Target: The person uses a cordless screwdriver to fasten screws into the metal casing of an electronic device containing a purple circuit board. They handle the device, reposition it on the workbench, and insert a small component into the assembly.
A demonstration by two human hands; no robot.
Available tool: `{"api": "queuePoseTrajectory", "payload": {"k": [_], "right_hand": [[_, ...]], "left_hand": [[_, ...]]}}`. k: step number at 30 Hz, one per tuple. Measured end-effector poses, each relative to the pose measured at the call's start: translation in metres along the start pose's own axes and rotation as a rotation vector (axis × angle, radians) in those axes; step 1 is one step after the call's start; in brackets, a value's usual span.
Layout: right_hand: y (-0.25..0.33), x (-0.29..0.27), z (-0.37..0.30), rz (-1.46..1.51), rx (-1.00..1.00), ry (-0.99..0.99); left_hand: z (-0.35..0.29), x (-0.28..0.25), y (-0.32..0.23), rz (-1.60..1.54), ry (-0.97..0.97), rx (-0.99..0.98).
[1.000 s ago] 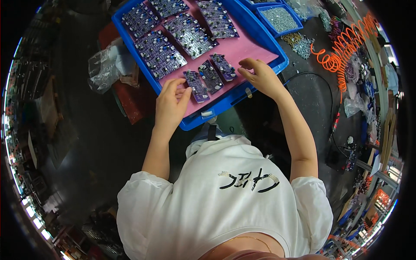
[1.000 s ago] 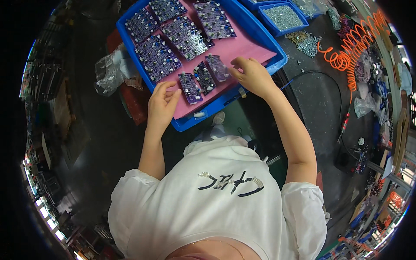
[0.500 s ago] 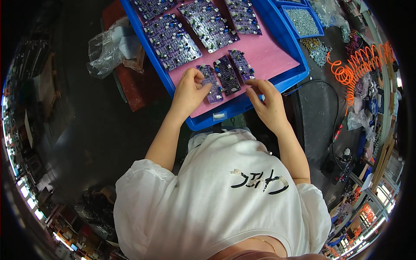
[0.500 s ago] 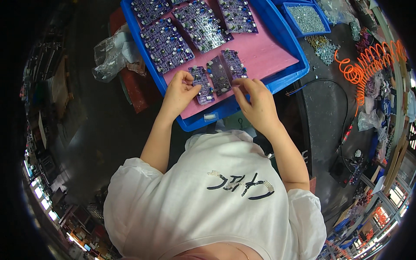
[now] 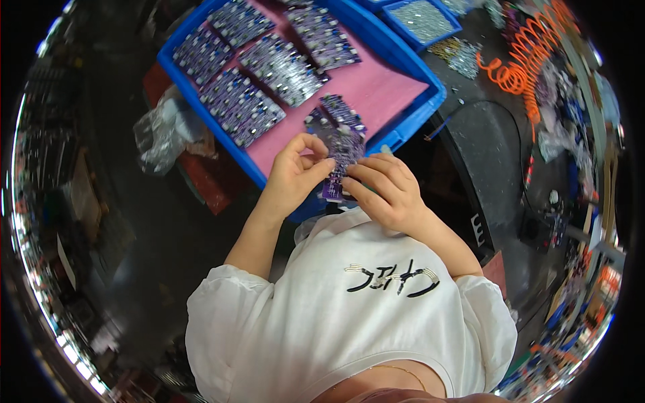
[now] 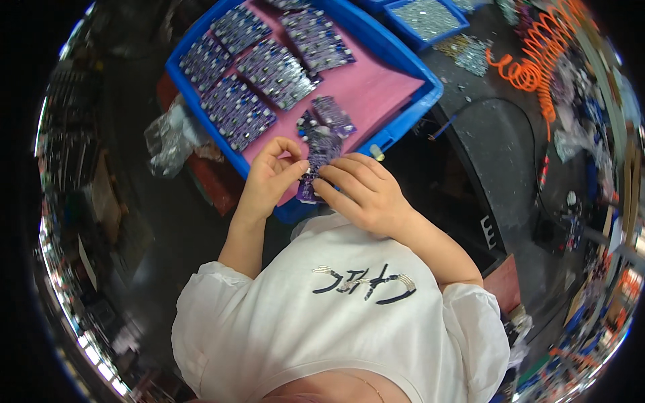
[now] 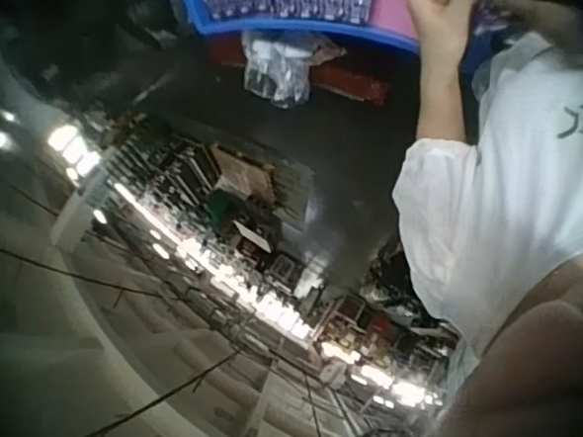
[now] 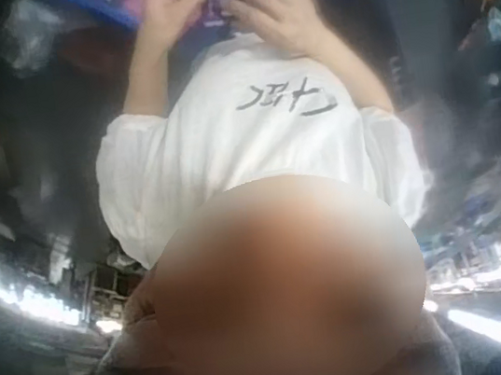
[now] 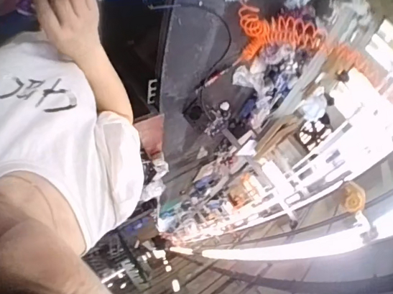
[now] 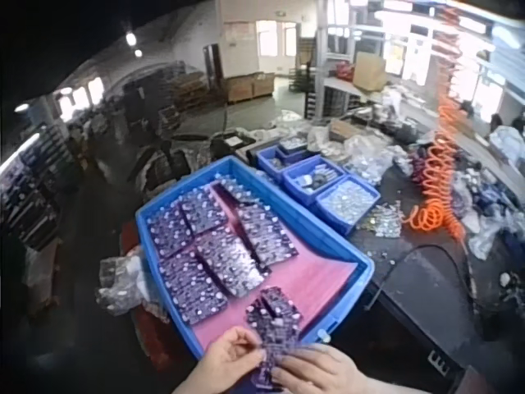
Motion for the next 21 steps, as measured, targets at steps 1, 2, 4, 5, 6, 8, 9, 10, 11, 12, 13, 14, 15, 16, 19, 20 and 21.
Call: {"api": "queuePoseTrajectory", "payload": {"k": [1, 2, 4, 5, 6, 8, 9, 10, 11, 12, 13, 14, 15, 16, 19, 20, 21], "right_hand": [[-0.003, -0.014, -0.004, -0.007, 0.04, -0.061], [-0.006, -0.029, -0.009, -0.017, 0.081, -0.124], [-0.03, -0.067, -0.039, 0.098, 0.334, -0.292], [-0.047, -0.078, -0.07, 0.375, 0.73, -0.507], [-0.053, -0.08, -0.108, 0.668, 1.101, -0.751], [-0.057, -0.096, -0.149, 0.998, 1.186, -1.069], [-0.051, -0.104, -0.17, 0.982, 1.207, -1.151], [-0.043, -0.111, -0.194, 0.958, 1.231, -1.244], [-0.033, -0.119, -0.215, 0.922, 1.244, -1.324], [-0.02, -0.126, -0.234, 0.898, 1.245, -1.4], [-0.006, -0.134, -0.251, 0.875, 1.241, -1.472], [0.007, -0.145, -0.268, 0.851, 1.229, -1.536], [0.023, -0.154, -0.286, 0.804, 1.214, -1.597], [0.039, -0.162, -0.304, 0.763, 1.196, -1.665], [0.088, -0.176, -0.354, 0.642, 1.131, -1.857], [0.102, -0.179, -0.37, 0.603, 1.104, -1.918], [0.117, -0.177, -0.383, 0.575, 1.082, -1.979]], "left_hand": [[0.007, 0.016, -0.002, -0.012, 0.083, -0.027], [0.014, 0.033, -0.004, -0.023, 0.17, -0.059], [0.022, 0.069, -0.015, -0.055, 0.294, -0.083], [0.026, 0.086, -0.023, -0.062, 0.374, -0.081], [0.031, 0.104, -0.027, -0.071, 0.459, -0.088], [0.039, 0.135, -0.016, 0.074, 0.492, 0.017], [0.039, 0.153, -0.008, 0.147, 0.519, 0.054], [0.04, 0.173, 0.004, 0.215, 0.555, 0.087], [0.036, 0.195, 0.024, 0.247, 0.634, 0.037], [0.029, 0.218, 0.04, 0.262, 0.71, -0.013], [0.021, 0.24, 0.055, 0.276, 0.782, -0.059], [0.012, 0.263, 0.069, 0.289, 0.849, -0.098], [0.004, 0.282, 0.084, 0.27, 0.885, -0.153], [-0.006, 0.3, 0.098, 0.254, 0.95, -0.21], [-0.033, 0.348, 0.137, 0.23, 1.116, -0.336], [-0.042, 0.365, 0.15, 0.255, 1.175, -0.346], [-0.051, 0.379, 0.162, 0.286, 1.227, -0.361]]}}
Point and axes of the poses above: each hand's wrist, its own z-axis towards the middle knuckle, its own x-axis out of the palm, y = z × x, the point moved 7 cm from there along z, towards the middle knuckle, and after that the axes turned 1 degree about -x, right-handed, at the moved point
